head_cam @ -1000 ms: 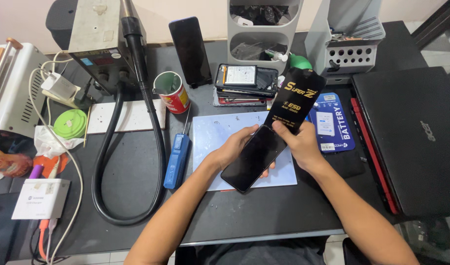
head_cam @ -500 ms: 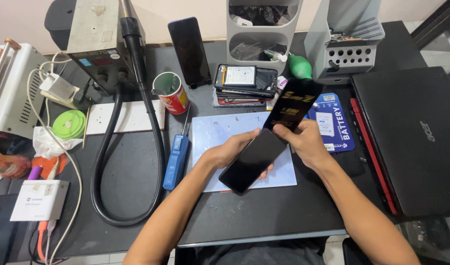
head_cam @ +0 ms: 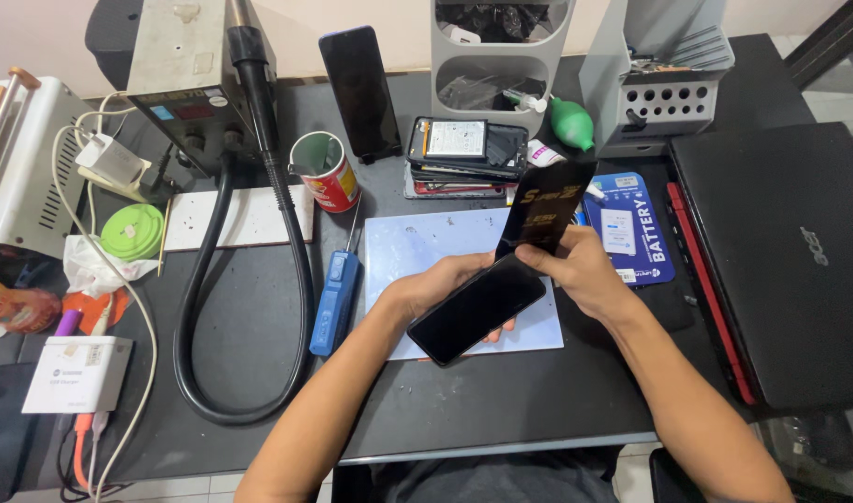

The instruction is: The person disassembles a smartphone, removes the battery, and cleans the screen with a cloth. They then reassemble the device and apply a protective film to the screen.

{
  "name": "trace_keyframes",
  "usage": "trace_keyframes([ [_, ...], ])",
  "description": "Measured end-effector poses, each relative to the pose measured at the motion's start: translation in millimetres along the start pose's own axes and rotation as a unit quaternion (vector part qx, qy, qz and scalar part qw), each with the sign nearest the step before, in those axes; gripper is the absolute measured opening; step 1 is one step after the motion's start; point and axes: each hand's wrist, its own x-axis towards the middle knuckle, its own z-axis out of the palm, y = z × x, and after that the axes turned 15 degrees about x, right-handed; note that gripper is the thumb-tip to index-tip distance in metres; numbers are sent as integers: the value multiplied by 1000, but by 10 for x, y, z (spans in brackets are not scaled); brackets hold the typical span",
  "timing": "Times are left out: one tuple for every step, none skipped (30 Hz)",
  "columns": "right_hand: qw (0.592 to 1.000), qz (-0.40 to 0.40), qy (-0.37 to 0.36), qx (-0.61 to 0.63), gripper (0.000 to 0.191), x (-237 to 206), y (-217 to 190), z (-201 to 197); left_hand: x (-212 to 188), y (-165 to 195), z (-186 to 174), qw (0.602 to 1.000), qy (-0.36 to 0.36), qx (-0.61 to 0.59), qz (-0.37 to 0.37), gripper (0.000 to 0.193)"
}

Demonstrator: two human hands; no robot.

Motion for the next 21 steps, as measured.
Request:
trace_keyframes([
  [1000, 0, -3, 3, 22, 4, 4, 0, 4, -5, -10, 1000, 0, -6, -4, 63],
  [1000, 0, -6, 5, 23, 9, 11, 3, 3, -15, -19, 1000, 0, -12, -7, 62],
  [1000, 0, -8, 9, 24, 8, 18, 2, 2, -24, -27, 1000, -1, -18, -11, 61],
  [1000, 5, -17, 19, 25, 6, 24, 2, 3, -28, -40, 1000, -6, -11, -11, 59],
  [999, 10, -26, 29, 26, 4, 31, 4, 4, -30, -54, 1000, -10, -4, -9, 57],
  [999, 15, -36, 39, 27, 4, 37, 7, 5, -31, -67, 1000, -14, 3, -8, 55],
  [998, 16, -38, 39, 27, 4, 39, 6, 10, -32, -76, 1000, -15, 3, -8, 55],
  [998, 18, -41, 39, 28, 1, 38, 6, 13, -35, -80, 1000, -16, 2, -8, 55],
  [998, 20, -43, 39, 28, -5, 40, 9, 13, -42, -79, 1000, -17, 1, -9, 55],
  [999, 20, -45, 23, 28, -10, 39, 12, 16, -44, -78, 1000, -16, -2, -7, 56],
  [999, 19, -46, 7, 29, -14, 37, 16, 16, -45, -74, 1000, -16, -6, -5, 57],
  [999, 19, -48, -9, 29, -14, 34, 22, 10, -44, -68, 1000, -14, -10, -3, 57],
  [999, 16, -34, -11, 29, -15, 21, 19, 7, -40, -57, 1000, -16, -8, 18, 60],
  [1000, 13, -20, -13, 29, -20, 0, 5, 6, -33, -40, 999, -18, -6, 39, 62],
  [1000, 10, -6, -15, 29, -24, -22, -8, -1, -23, -22, 998, -20, -4, 60, 65],
  [1000, -13, 3, 19, 28, -23, -48, -22, -11, 2, -13, 996, -11, -13, 83, 67],
  [998, -36, 11, 53, 27, -17, -80, -44, -16, 40, -12, 994, -2, -22, 107, 70],
  [994, -59, 20, 86, 26, -7, -109, -64, -23, 77, -8, 991, 6, -32, 130, 74],
  [989, -66, 40, 124, 24, -2, -134, -82, -35, 102, 5, 988, 10, -42, 147, 77],
  [982, -74, 60, 161, 22, 6, -157, -98, -48, 126, 15, 985, 13, -51, 163, 80],
  [973, -84, 81, 199, 20, 21, -174, -111, -54, 150, 23, 982, 16, -60, 179, 84],
])
